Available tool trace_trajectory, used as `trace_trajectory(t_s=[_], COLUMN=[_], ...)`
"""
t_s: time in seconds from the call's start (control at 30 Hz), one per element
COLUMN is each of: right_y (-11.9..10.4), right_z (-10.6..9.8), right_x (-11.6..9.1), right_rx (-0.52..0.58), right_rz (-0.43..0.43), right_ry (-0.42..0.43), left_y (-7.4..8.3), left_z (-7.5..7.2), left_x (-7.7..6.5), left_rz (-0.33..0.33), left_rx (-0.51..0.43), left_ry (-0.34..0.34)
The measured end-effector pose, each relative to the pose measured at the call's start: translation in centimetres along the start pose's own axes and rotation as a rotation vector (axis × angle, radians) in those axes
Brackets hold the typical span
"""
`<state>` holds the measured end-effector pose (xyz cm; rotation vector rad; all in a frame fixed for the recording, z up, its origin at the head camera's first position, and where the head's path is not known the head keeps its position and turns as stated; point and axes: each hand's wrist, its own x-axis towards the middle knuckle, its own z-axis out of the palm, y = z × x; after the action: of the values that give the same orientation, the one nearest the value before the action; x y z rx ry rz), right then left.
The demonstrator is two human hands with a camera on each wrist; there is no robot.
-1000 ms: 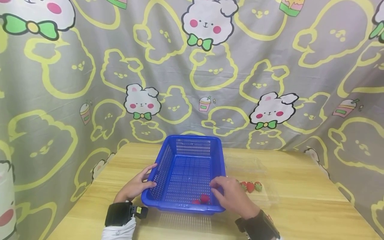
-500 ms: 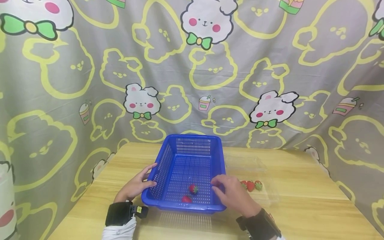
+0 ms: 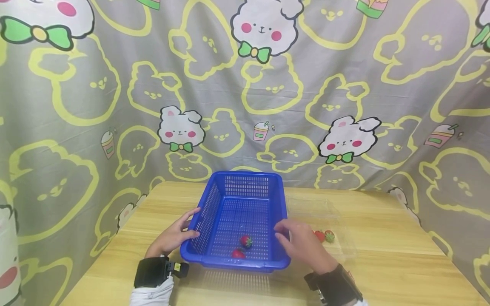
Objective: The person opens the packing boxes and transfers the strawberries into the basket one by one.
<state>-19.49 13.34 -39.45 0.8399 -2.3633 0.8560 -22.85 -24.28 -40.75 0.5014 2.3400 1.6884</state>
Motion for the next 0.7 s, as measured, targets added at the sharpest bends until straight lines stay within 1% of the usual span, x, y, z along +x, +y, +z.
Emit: trace_trajectory(t_s=[0.13, 0.33, 0.43, 0.53, 0.6, 0.7], right_y=[0.4, 1.1, 1.5, 1.8, 2.0, 2.2], right_z=[-0.3, -0.9, -1.2, -1.4, -1.6, -1.9], right_x=[0.1, 0.1, 0.2, 0.1, 0.1, 0.0], right_rx=[0.003, 0.014, 0.003, -0.019, -0.024, -0.017], right_rz=[0.003, 0.069, 0.088, 0.107, 0.139, 0.209], right_ry=[0.012, 0.025, 0.044, 0.058, 0.053, 0.03], left_y=[-0.1, -0.1, -0.2, -0.3, -0.2, -0.1], left_z=[0.0, 0.0, 0.0, 0.0, 0.0, 0.1], left_x=[0.0, 0.1, 0.2, 0.2, 0.2, 0.0], left_rz=[-0.005, -0.007, -0.013, -0.013, -0.007, -0.007], left_rx=[0.005, 0.03, 0.043, 0.039, 0.029, 0.025], left_ry=[0.001, 0.019, 0.033, 0.03, 0.021, 0.016])
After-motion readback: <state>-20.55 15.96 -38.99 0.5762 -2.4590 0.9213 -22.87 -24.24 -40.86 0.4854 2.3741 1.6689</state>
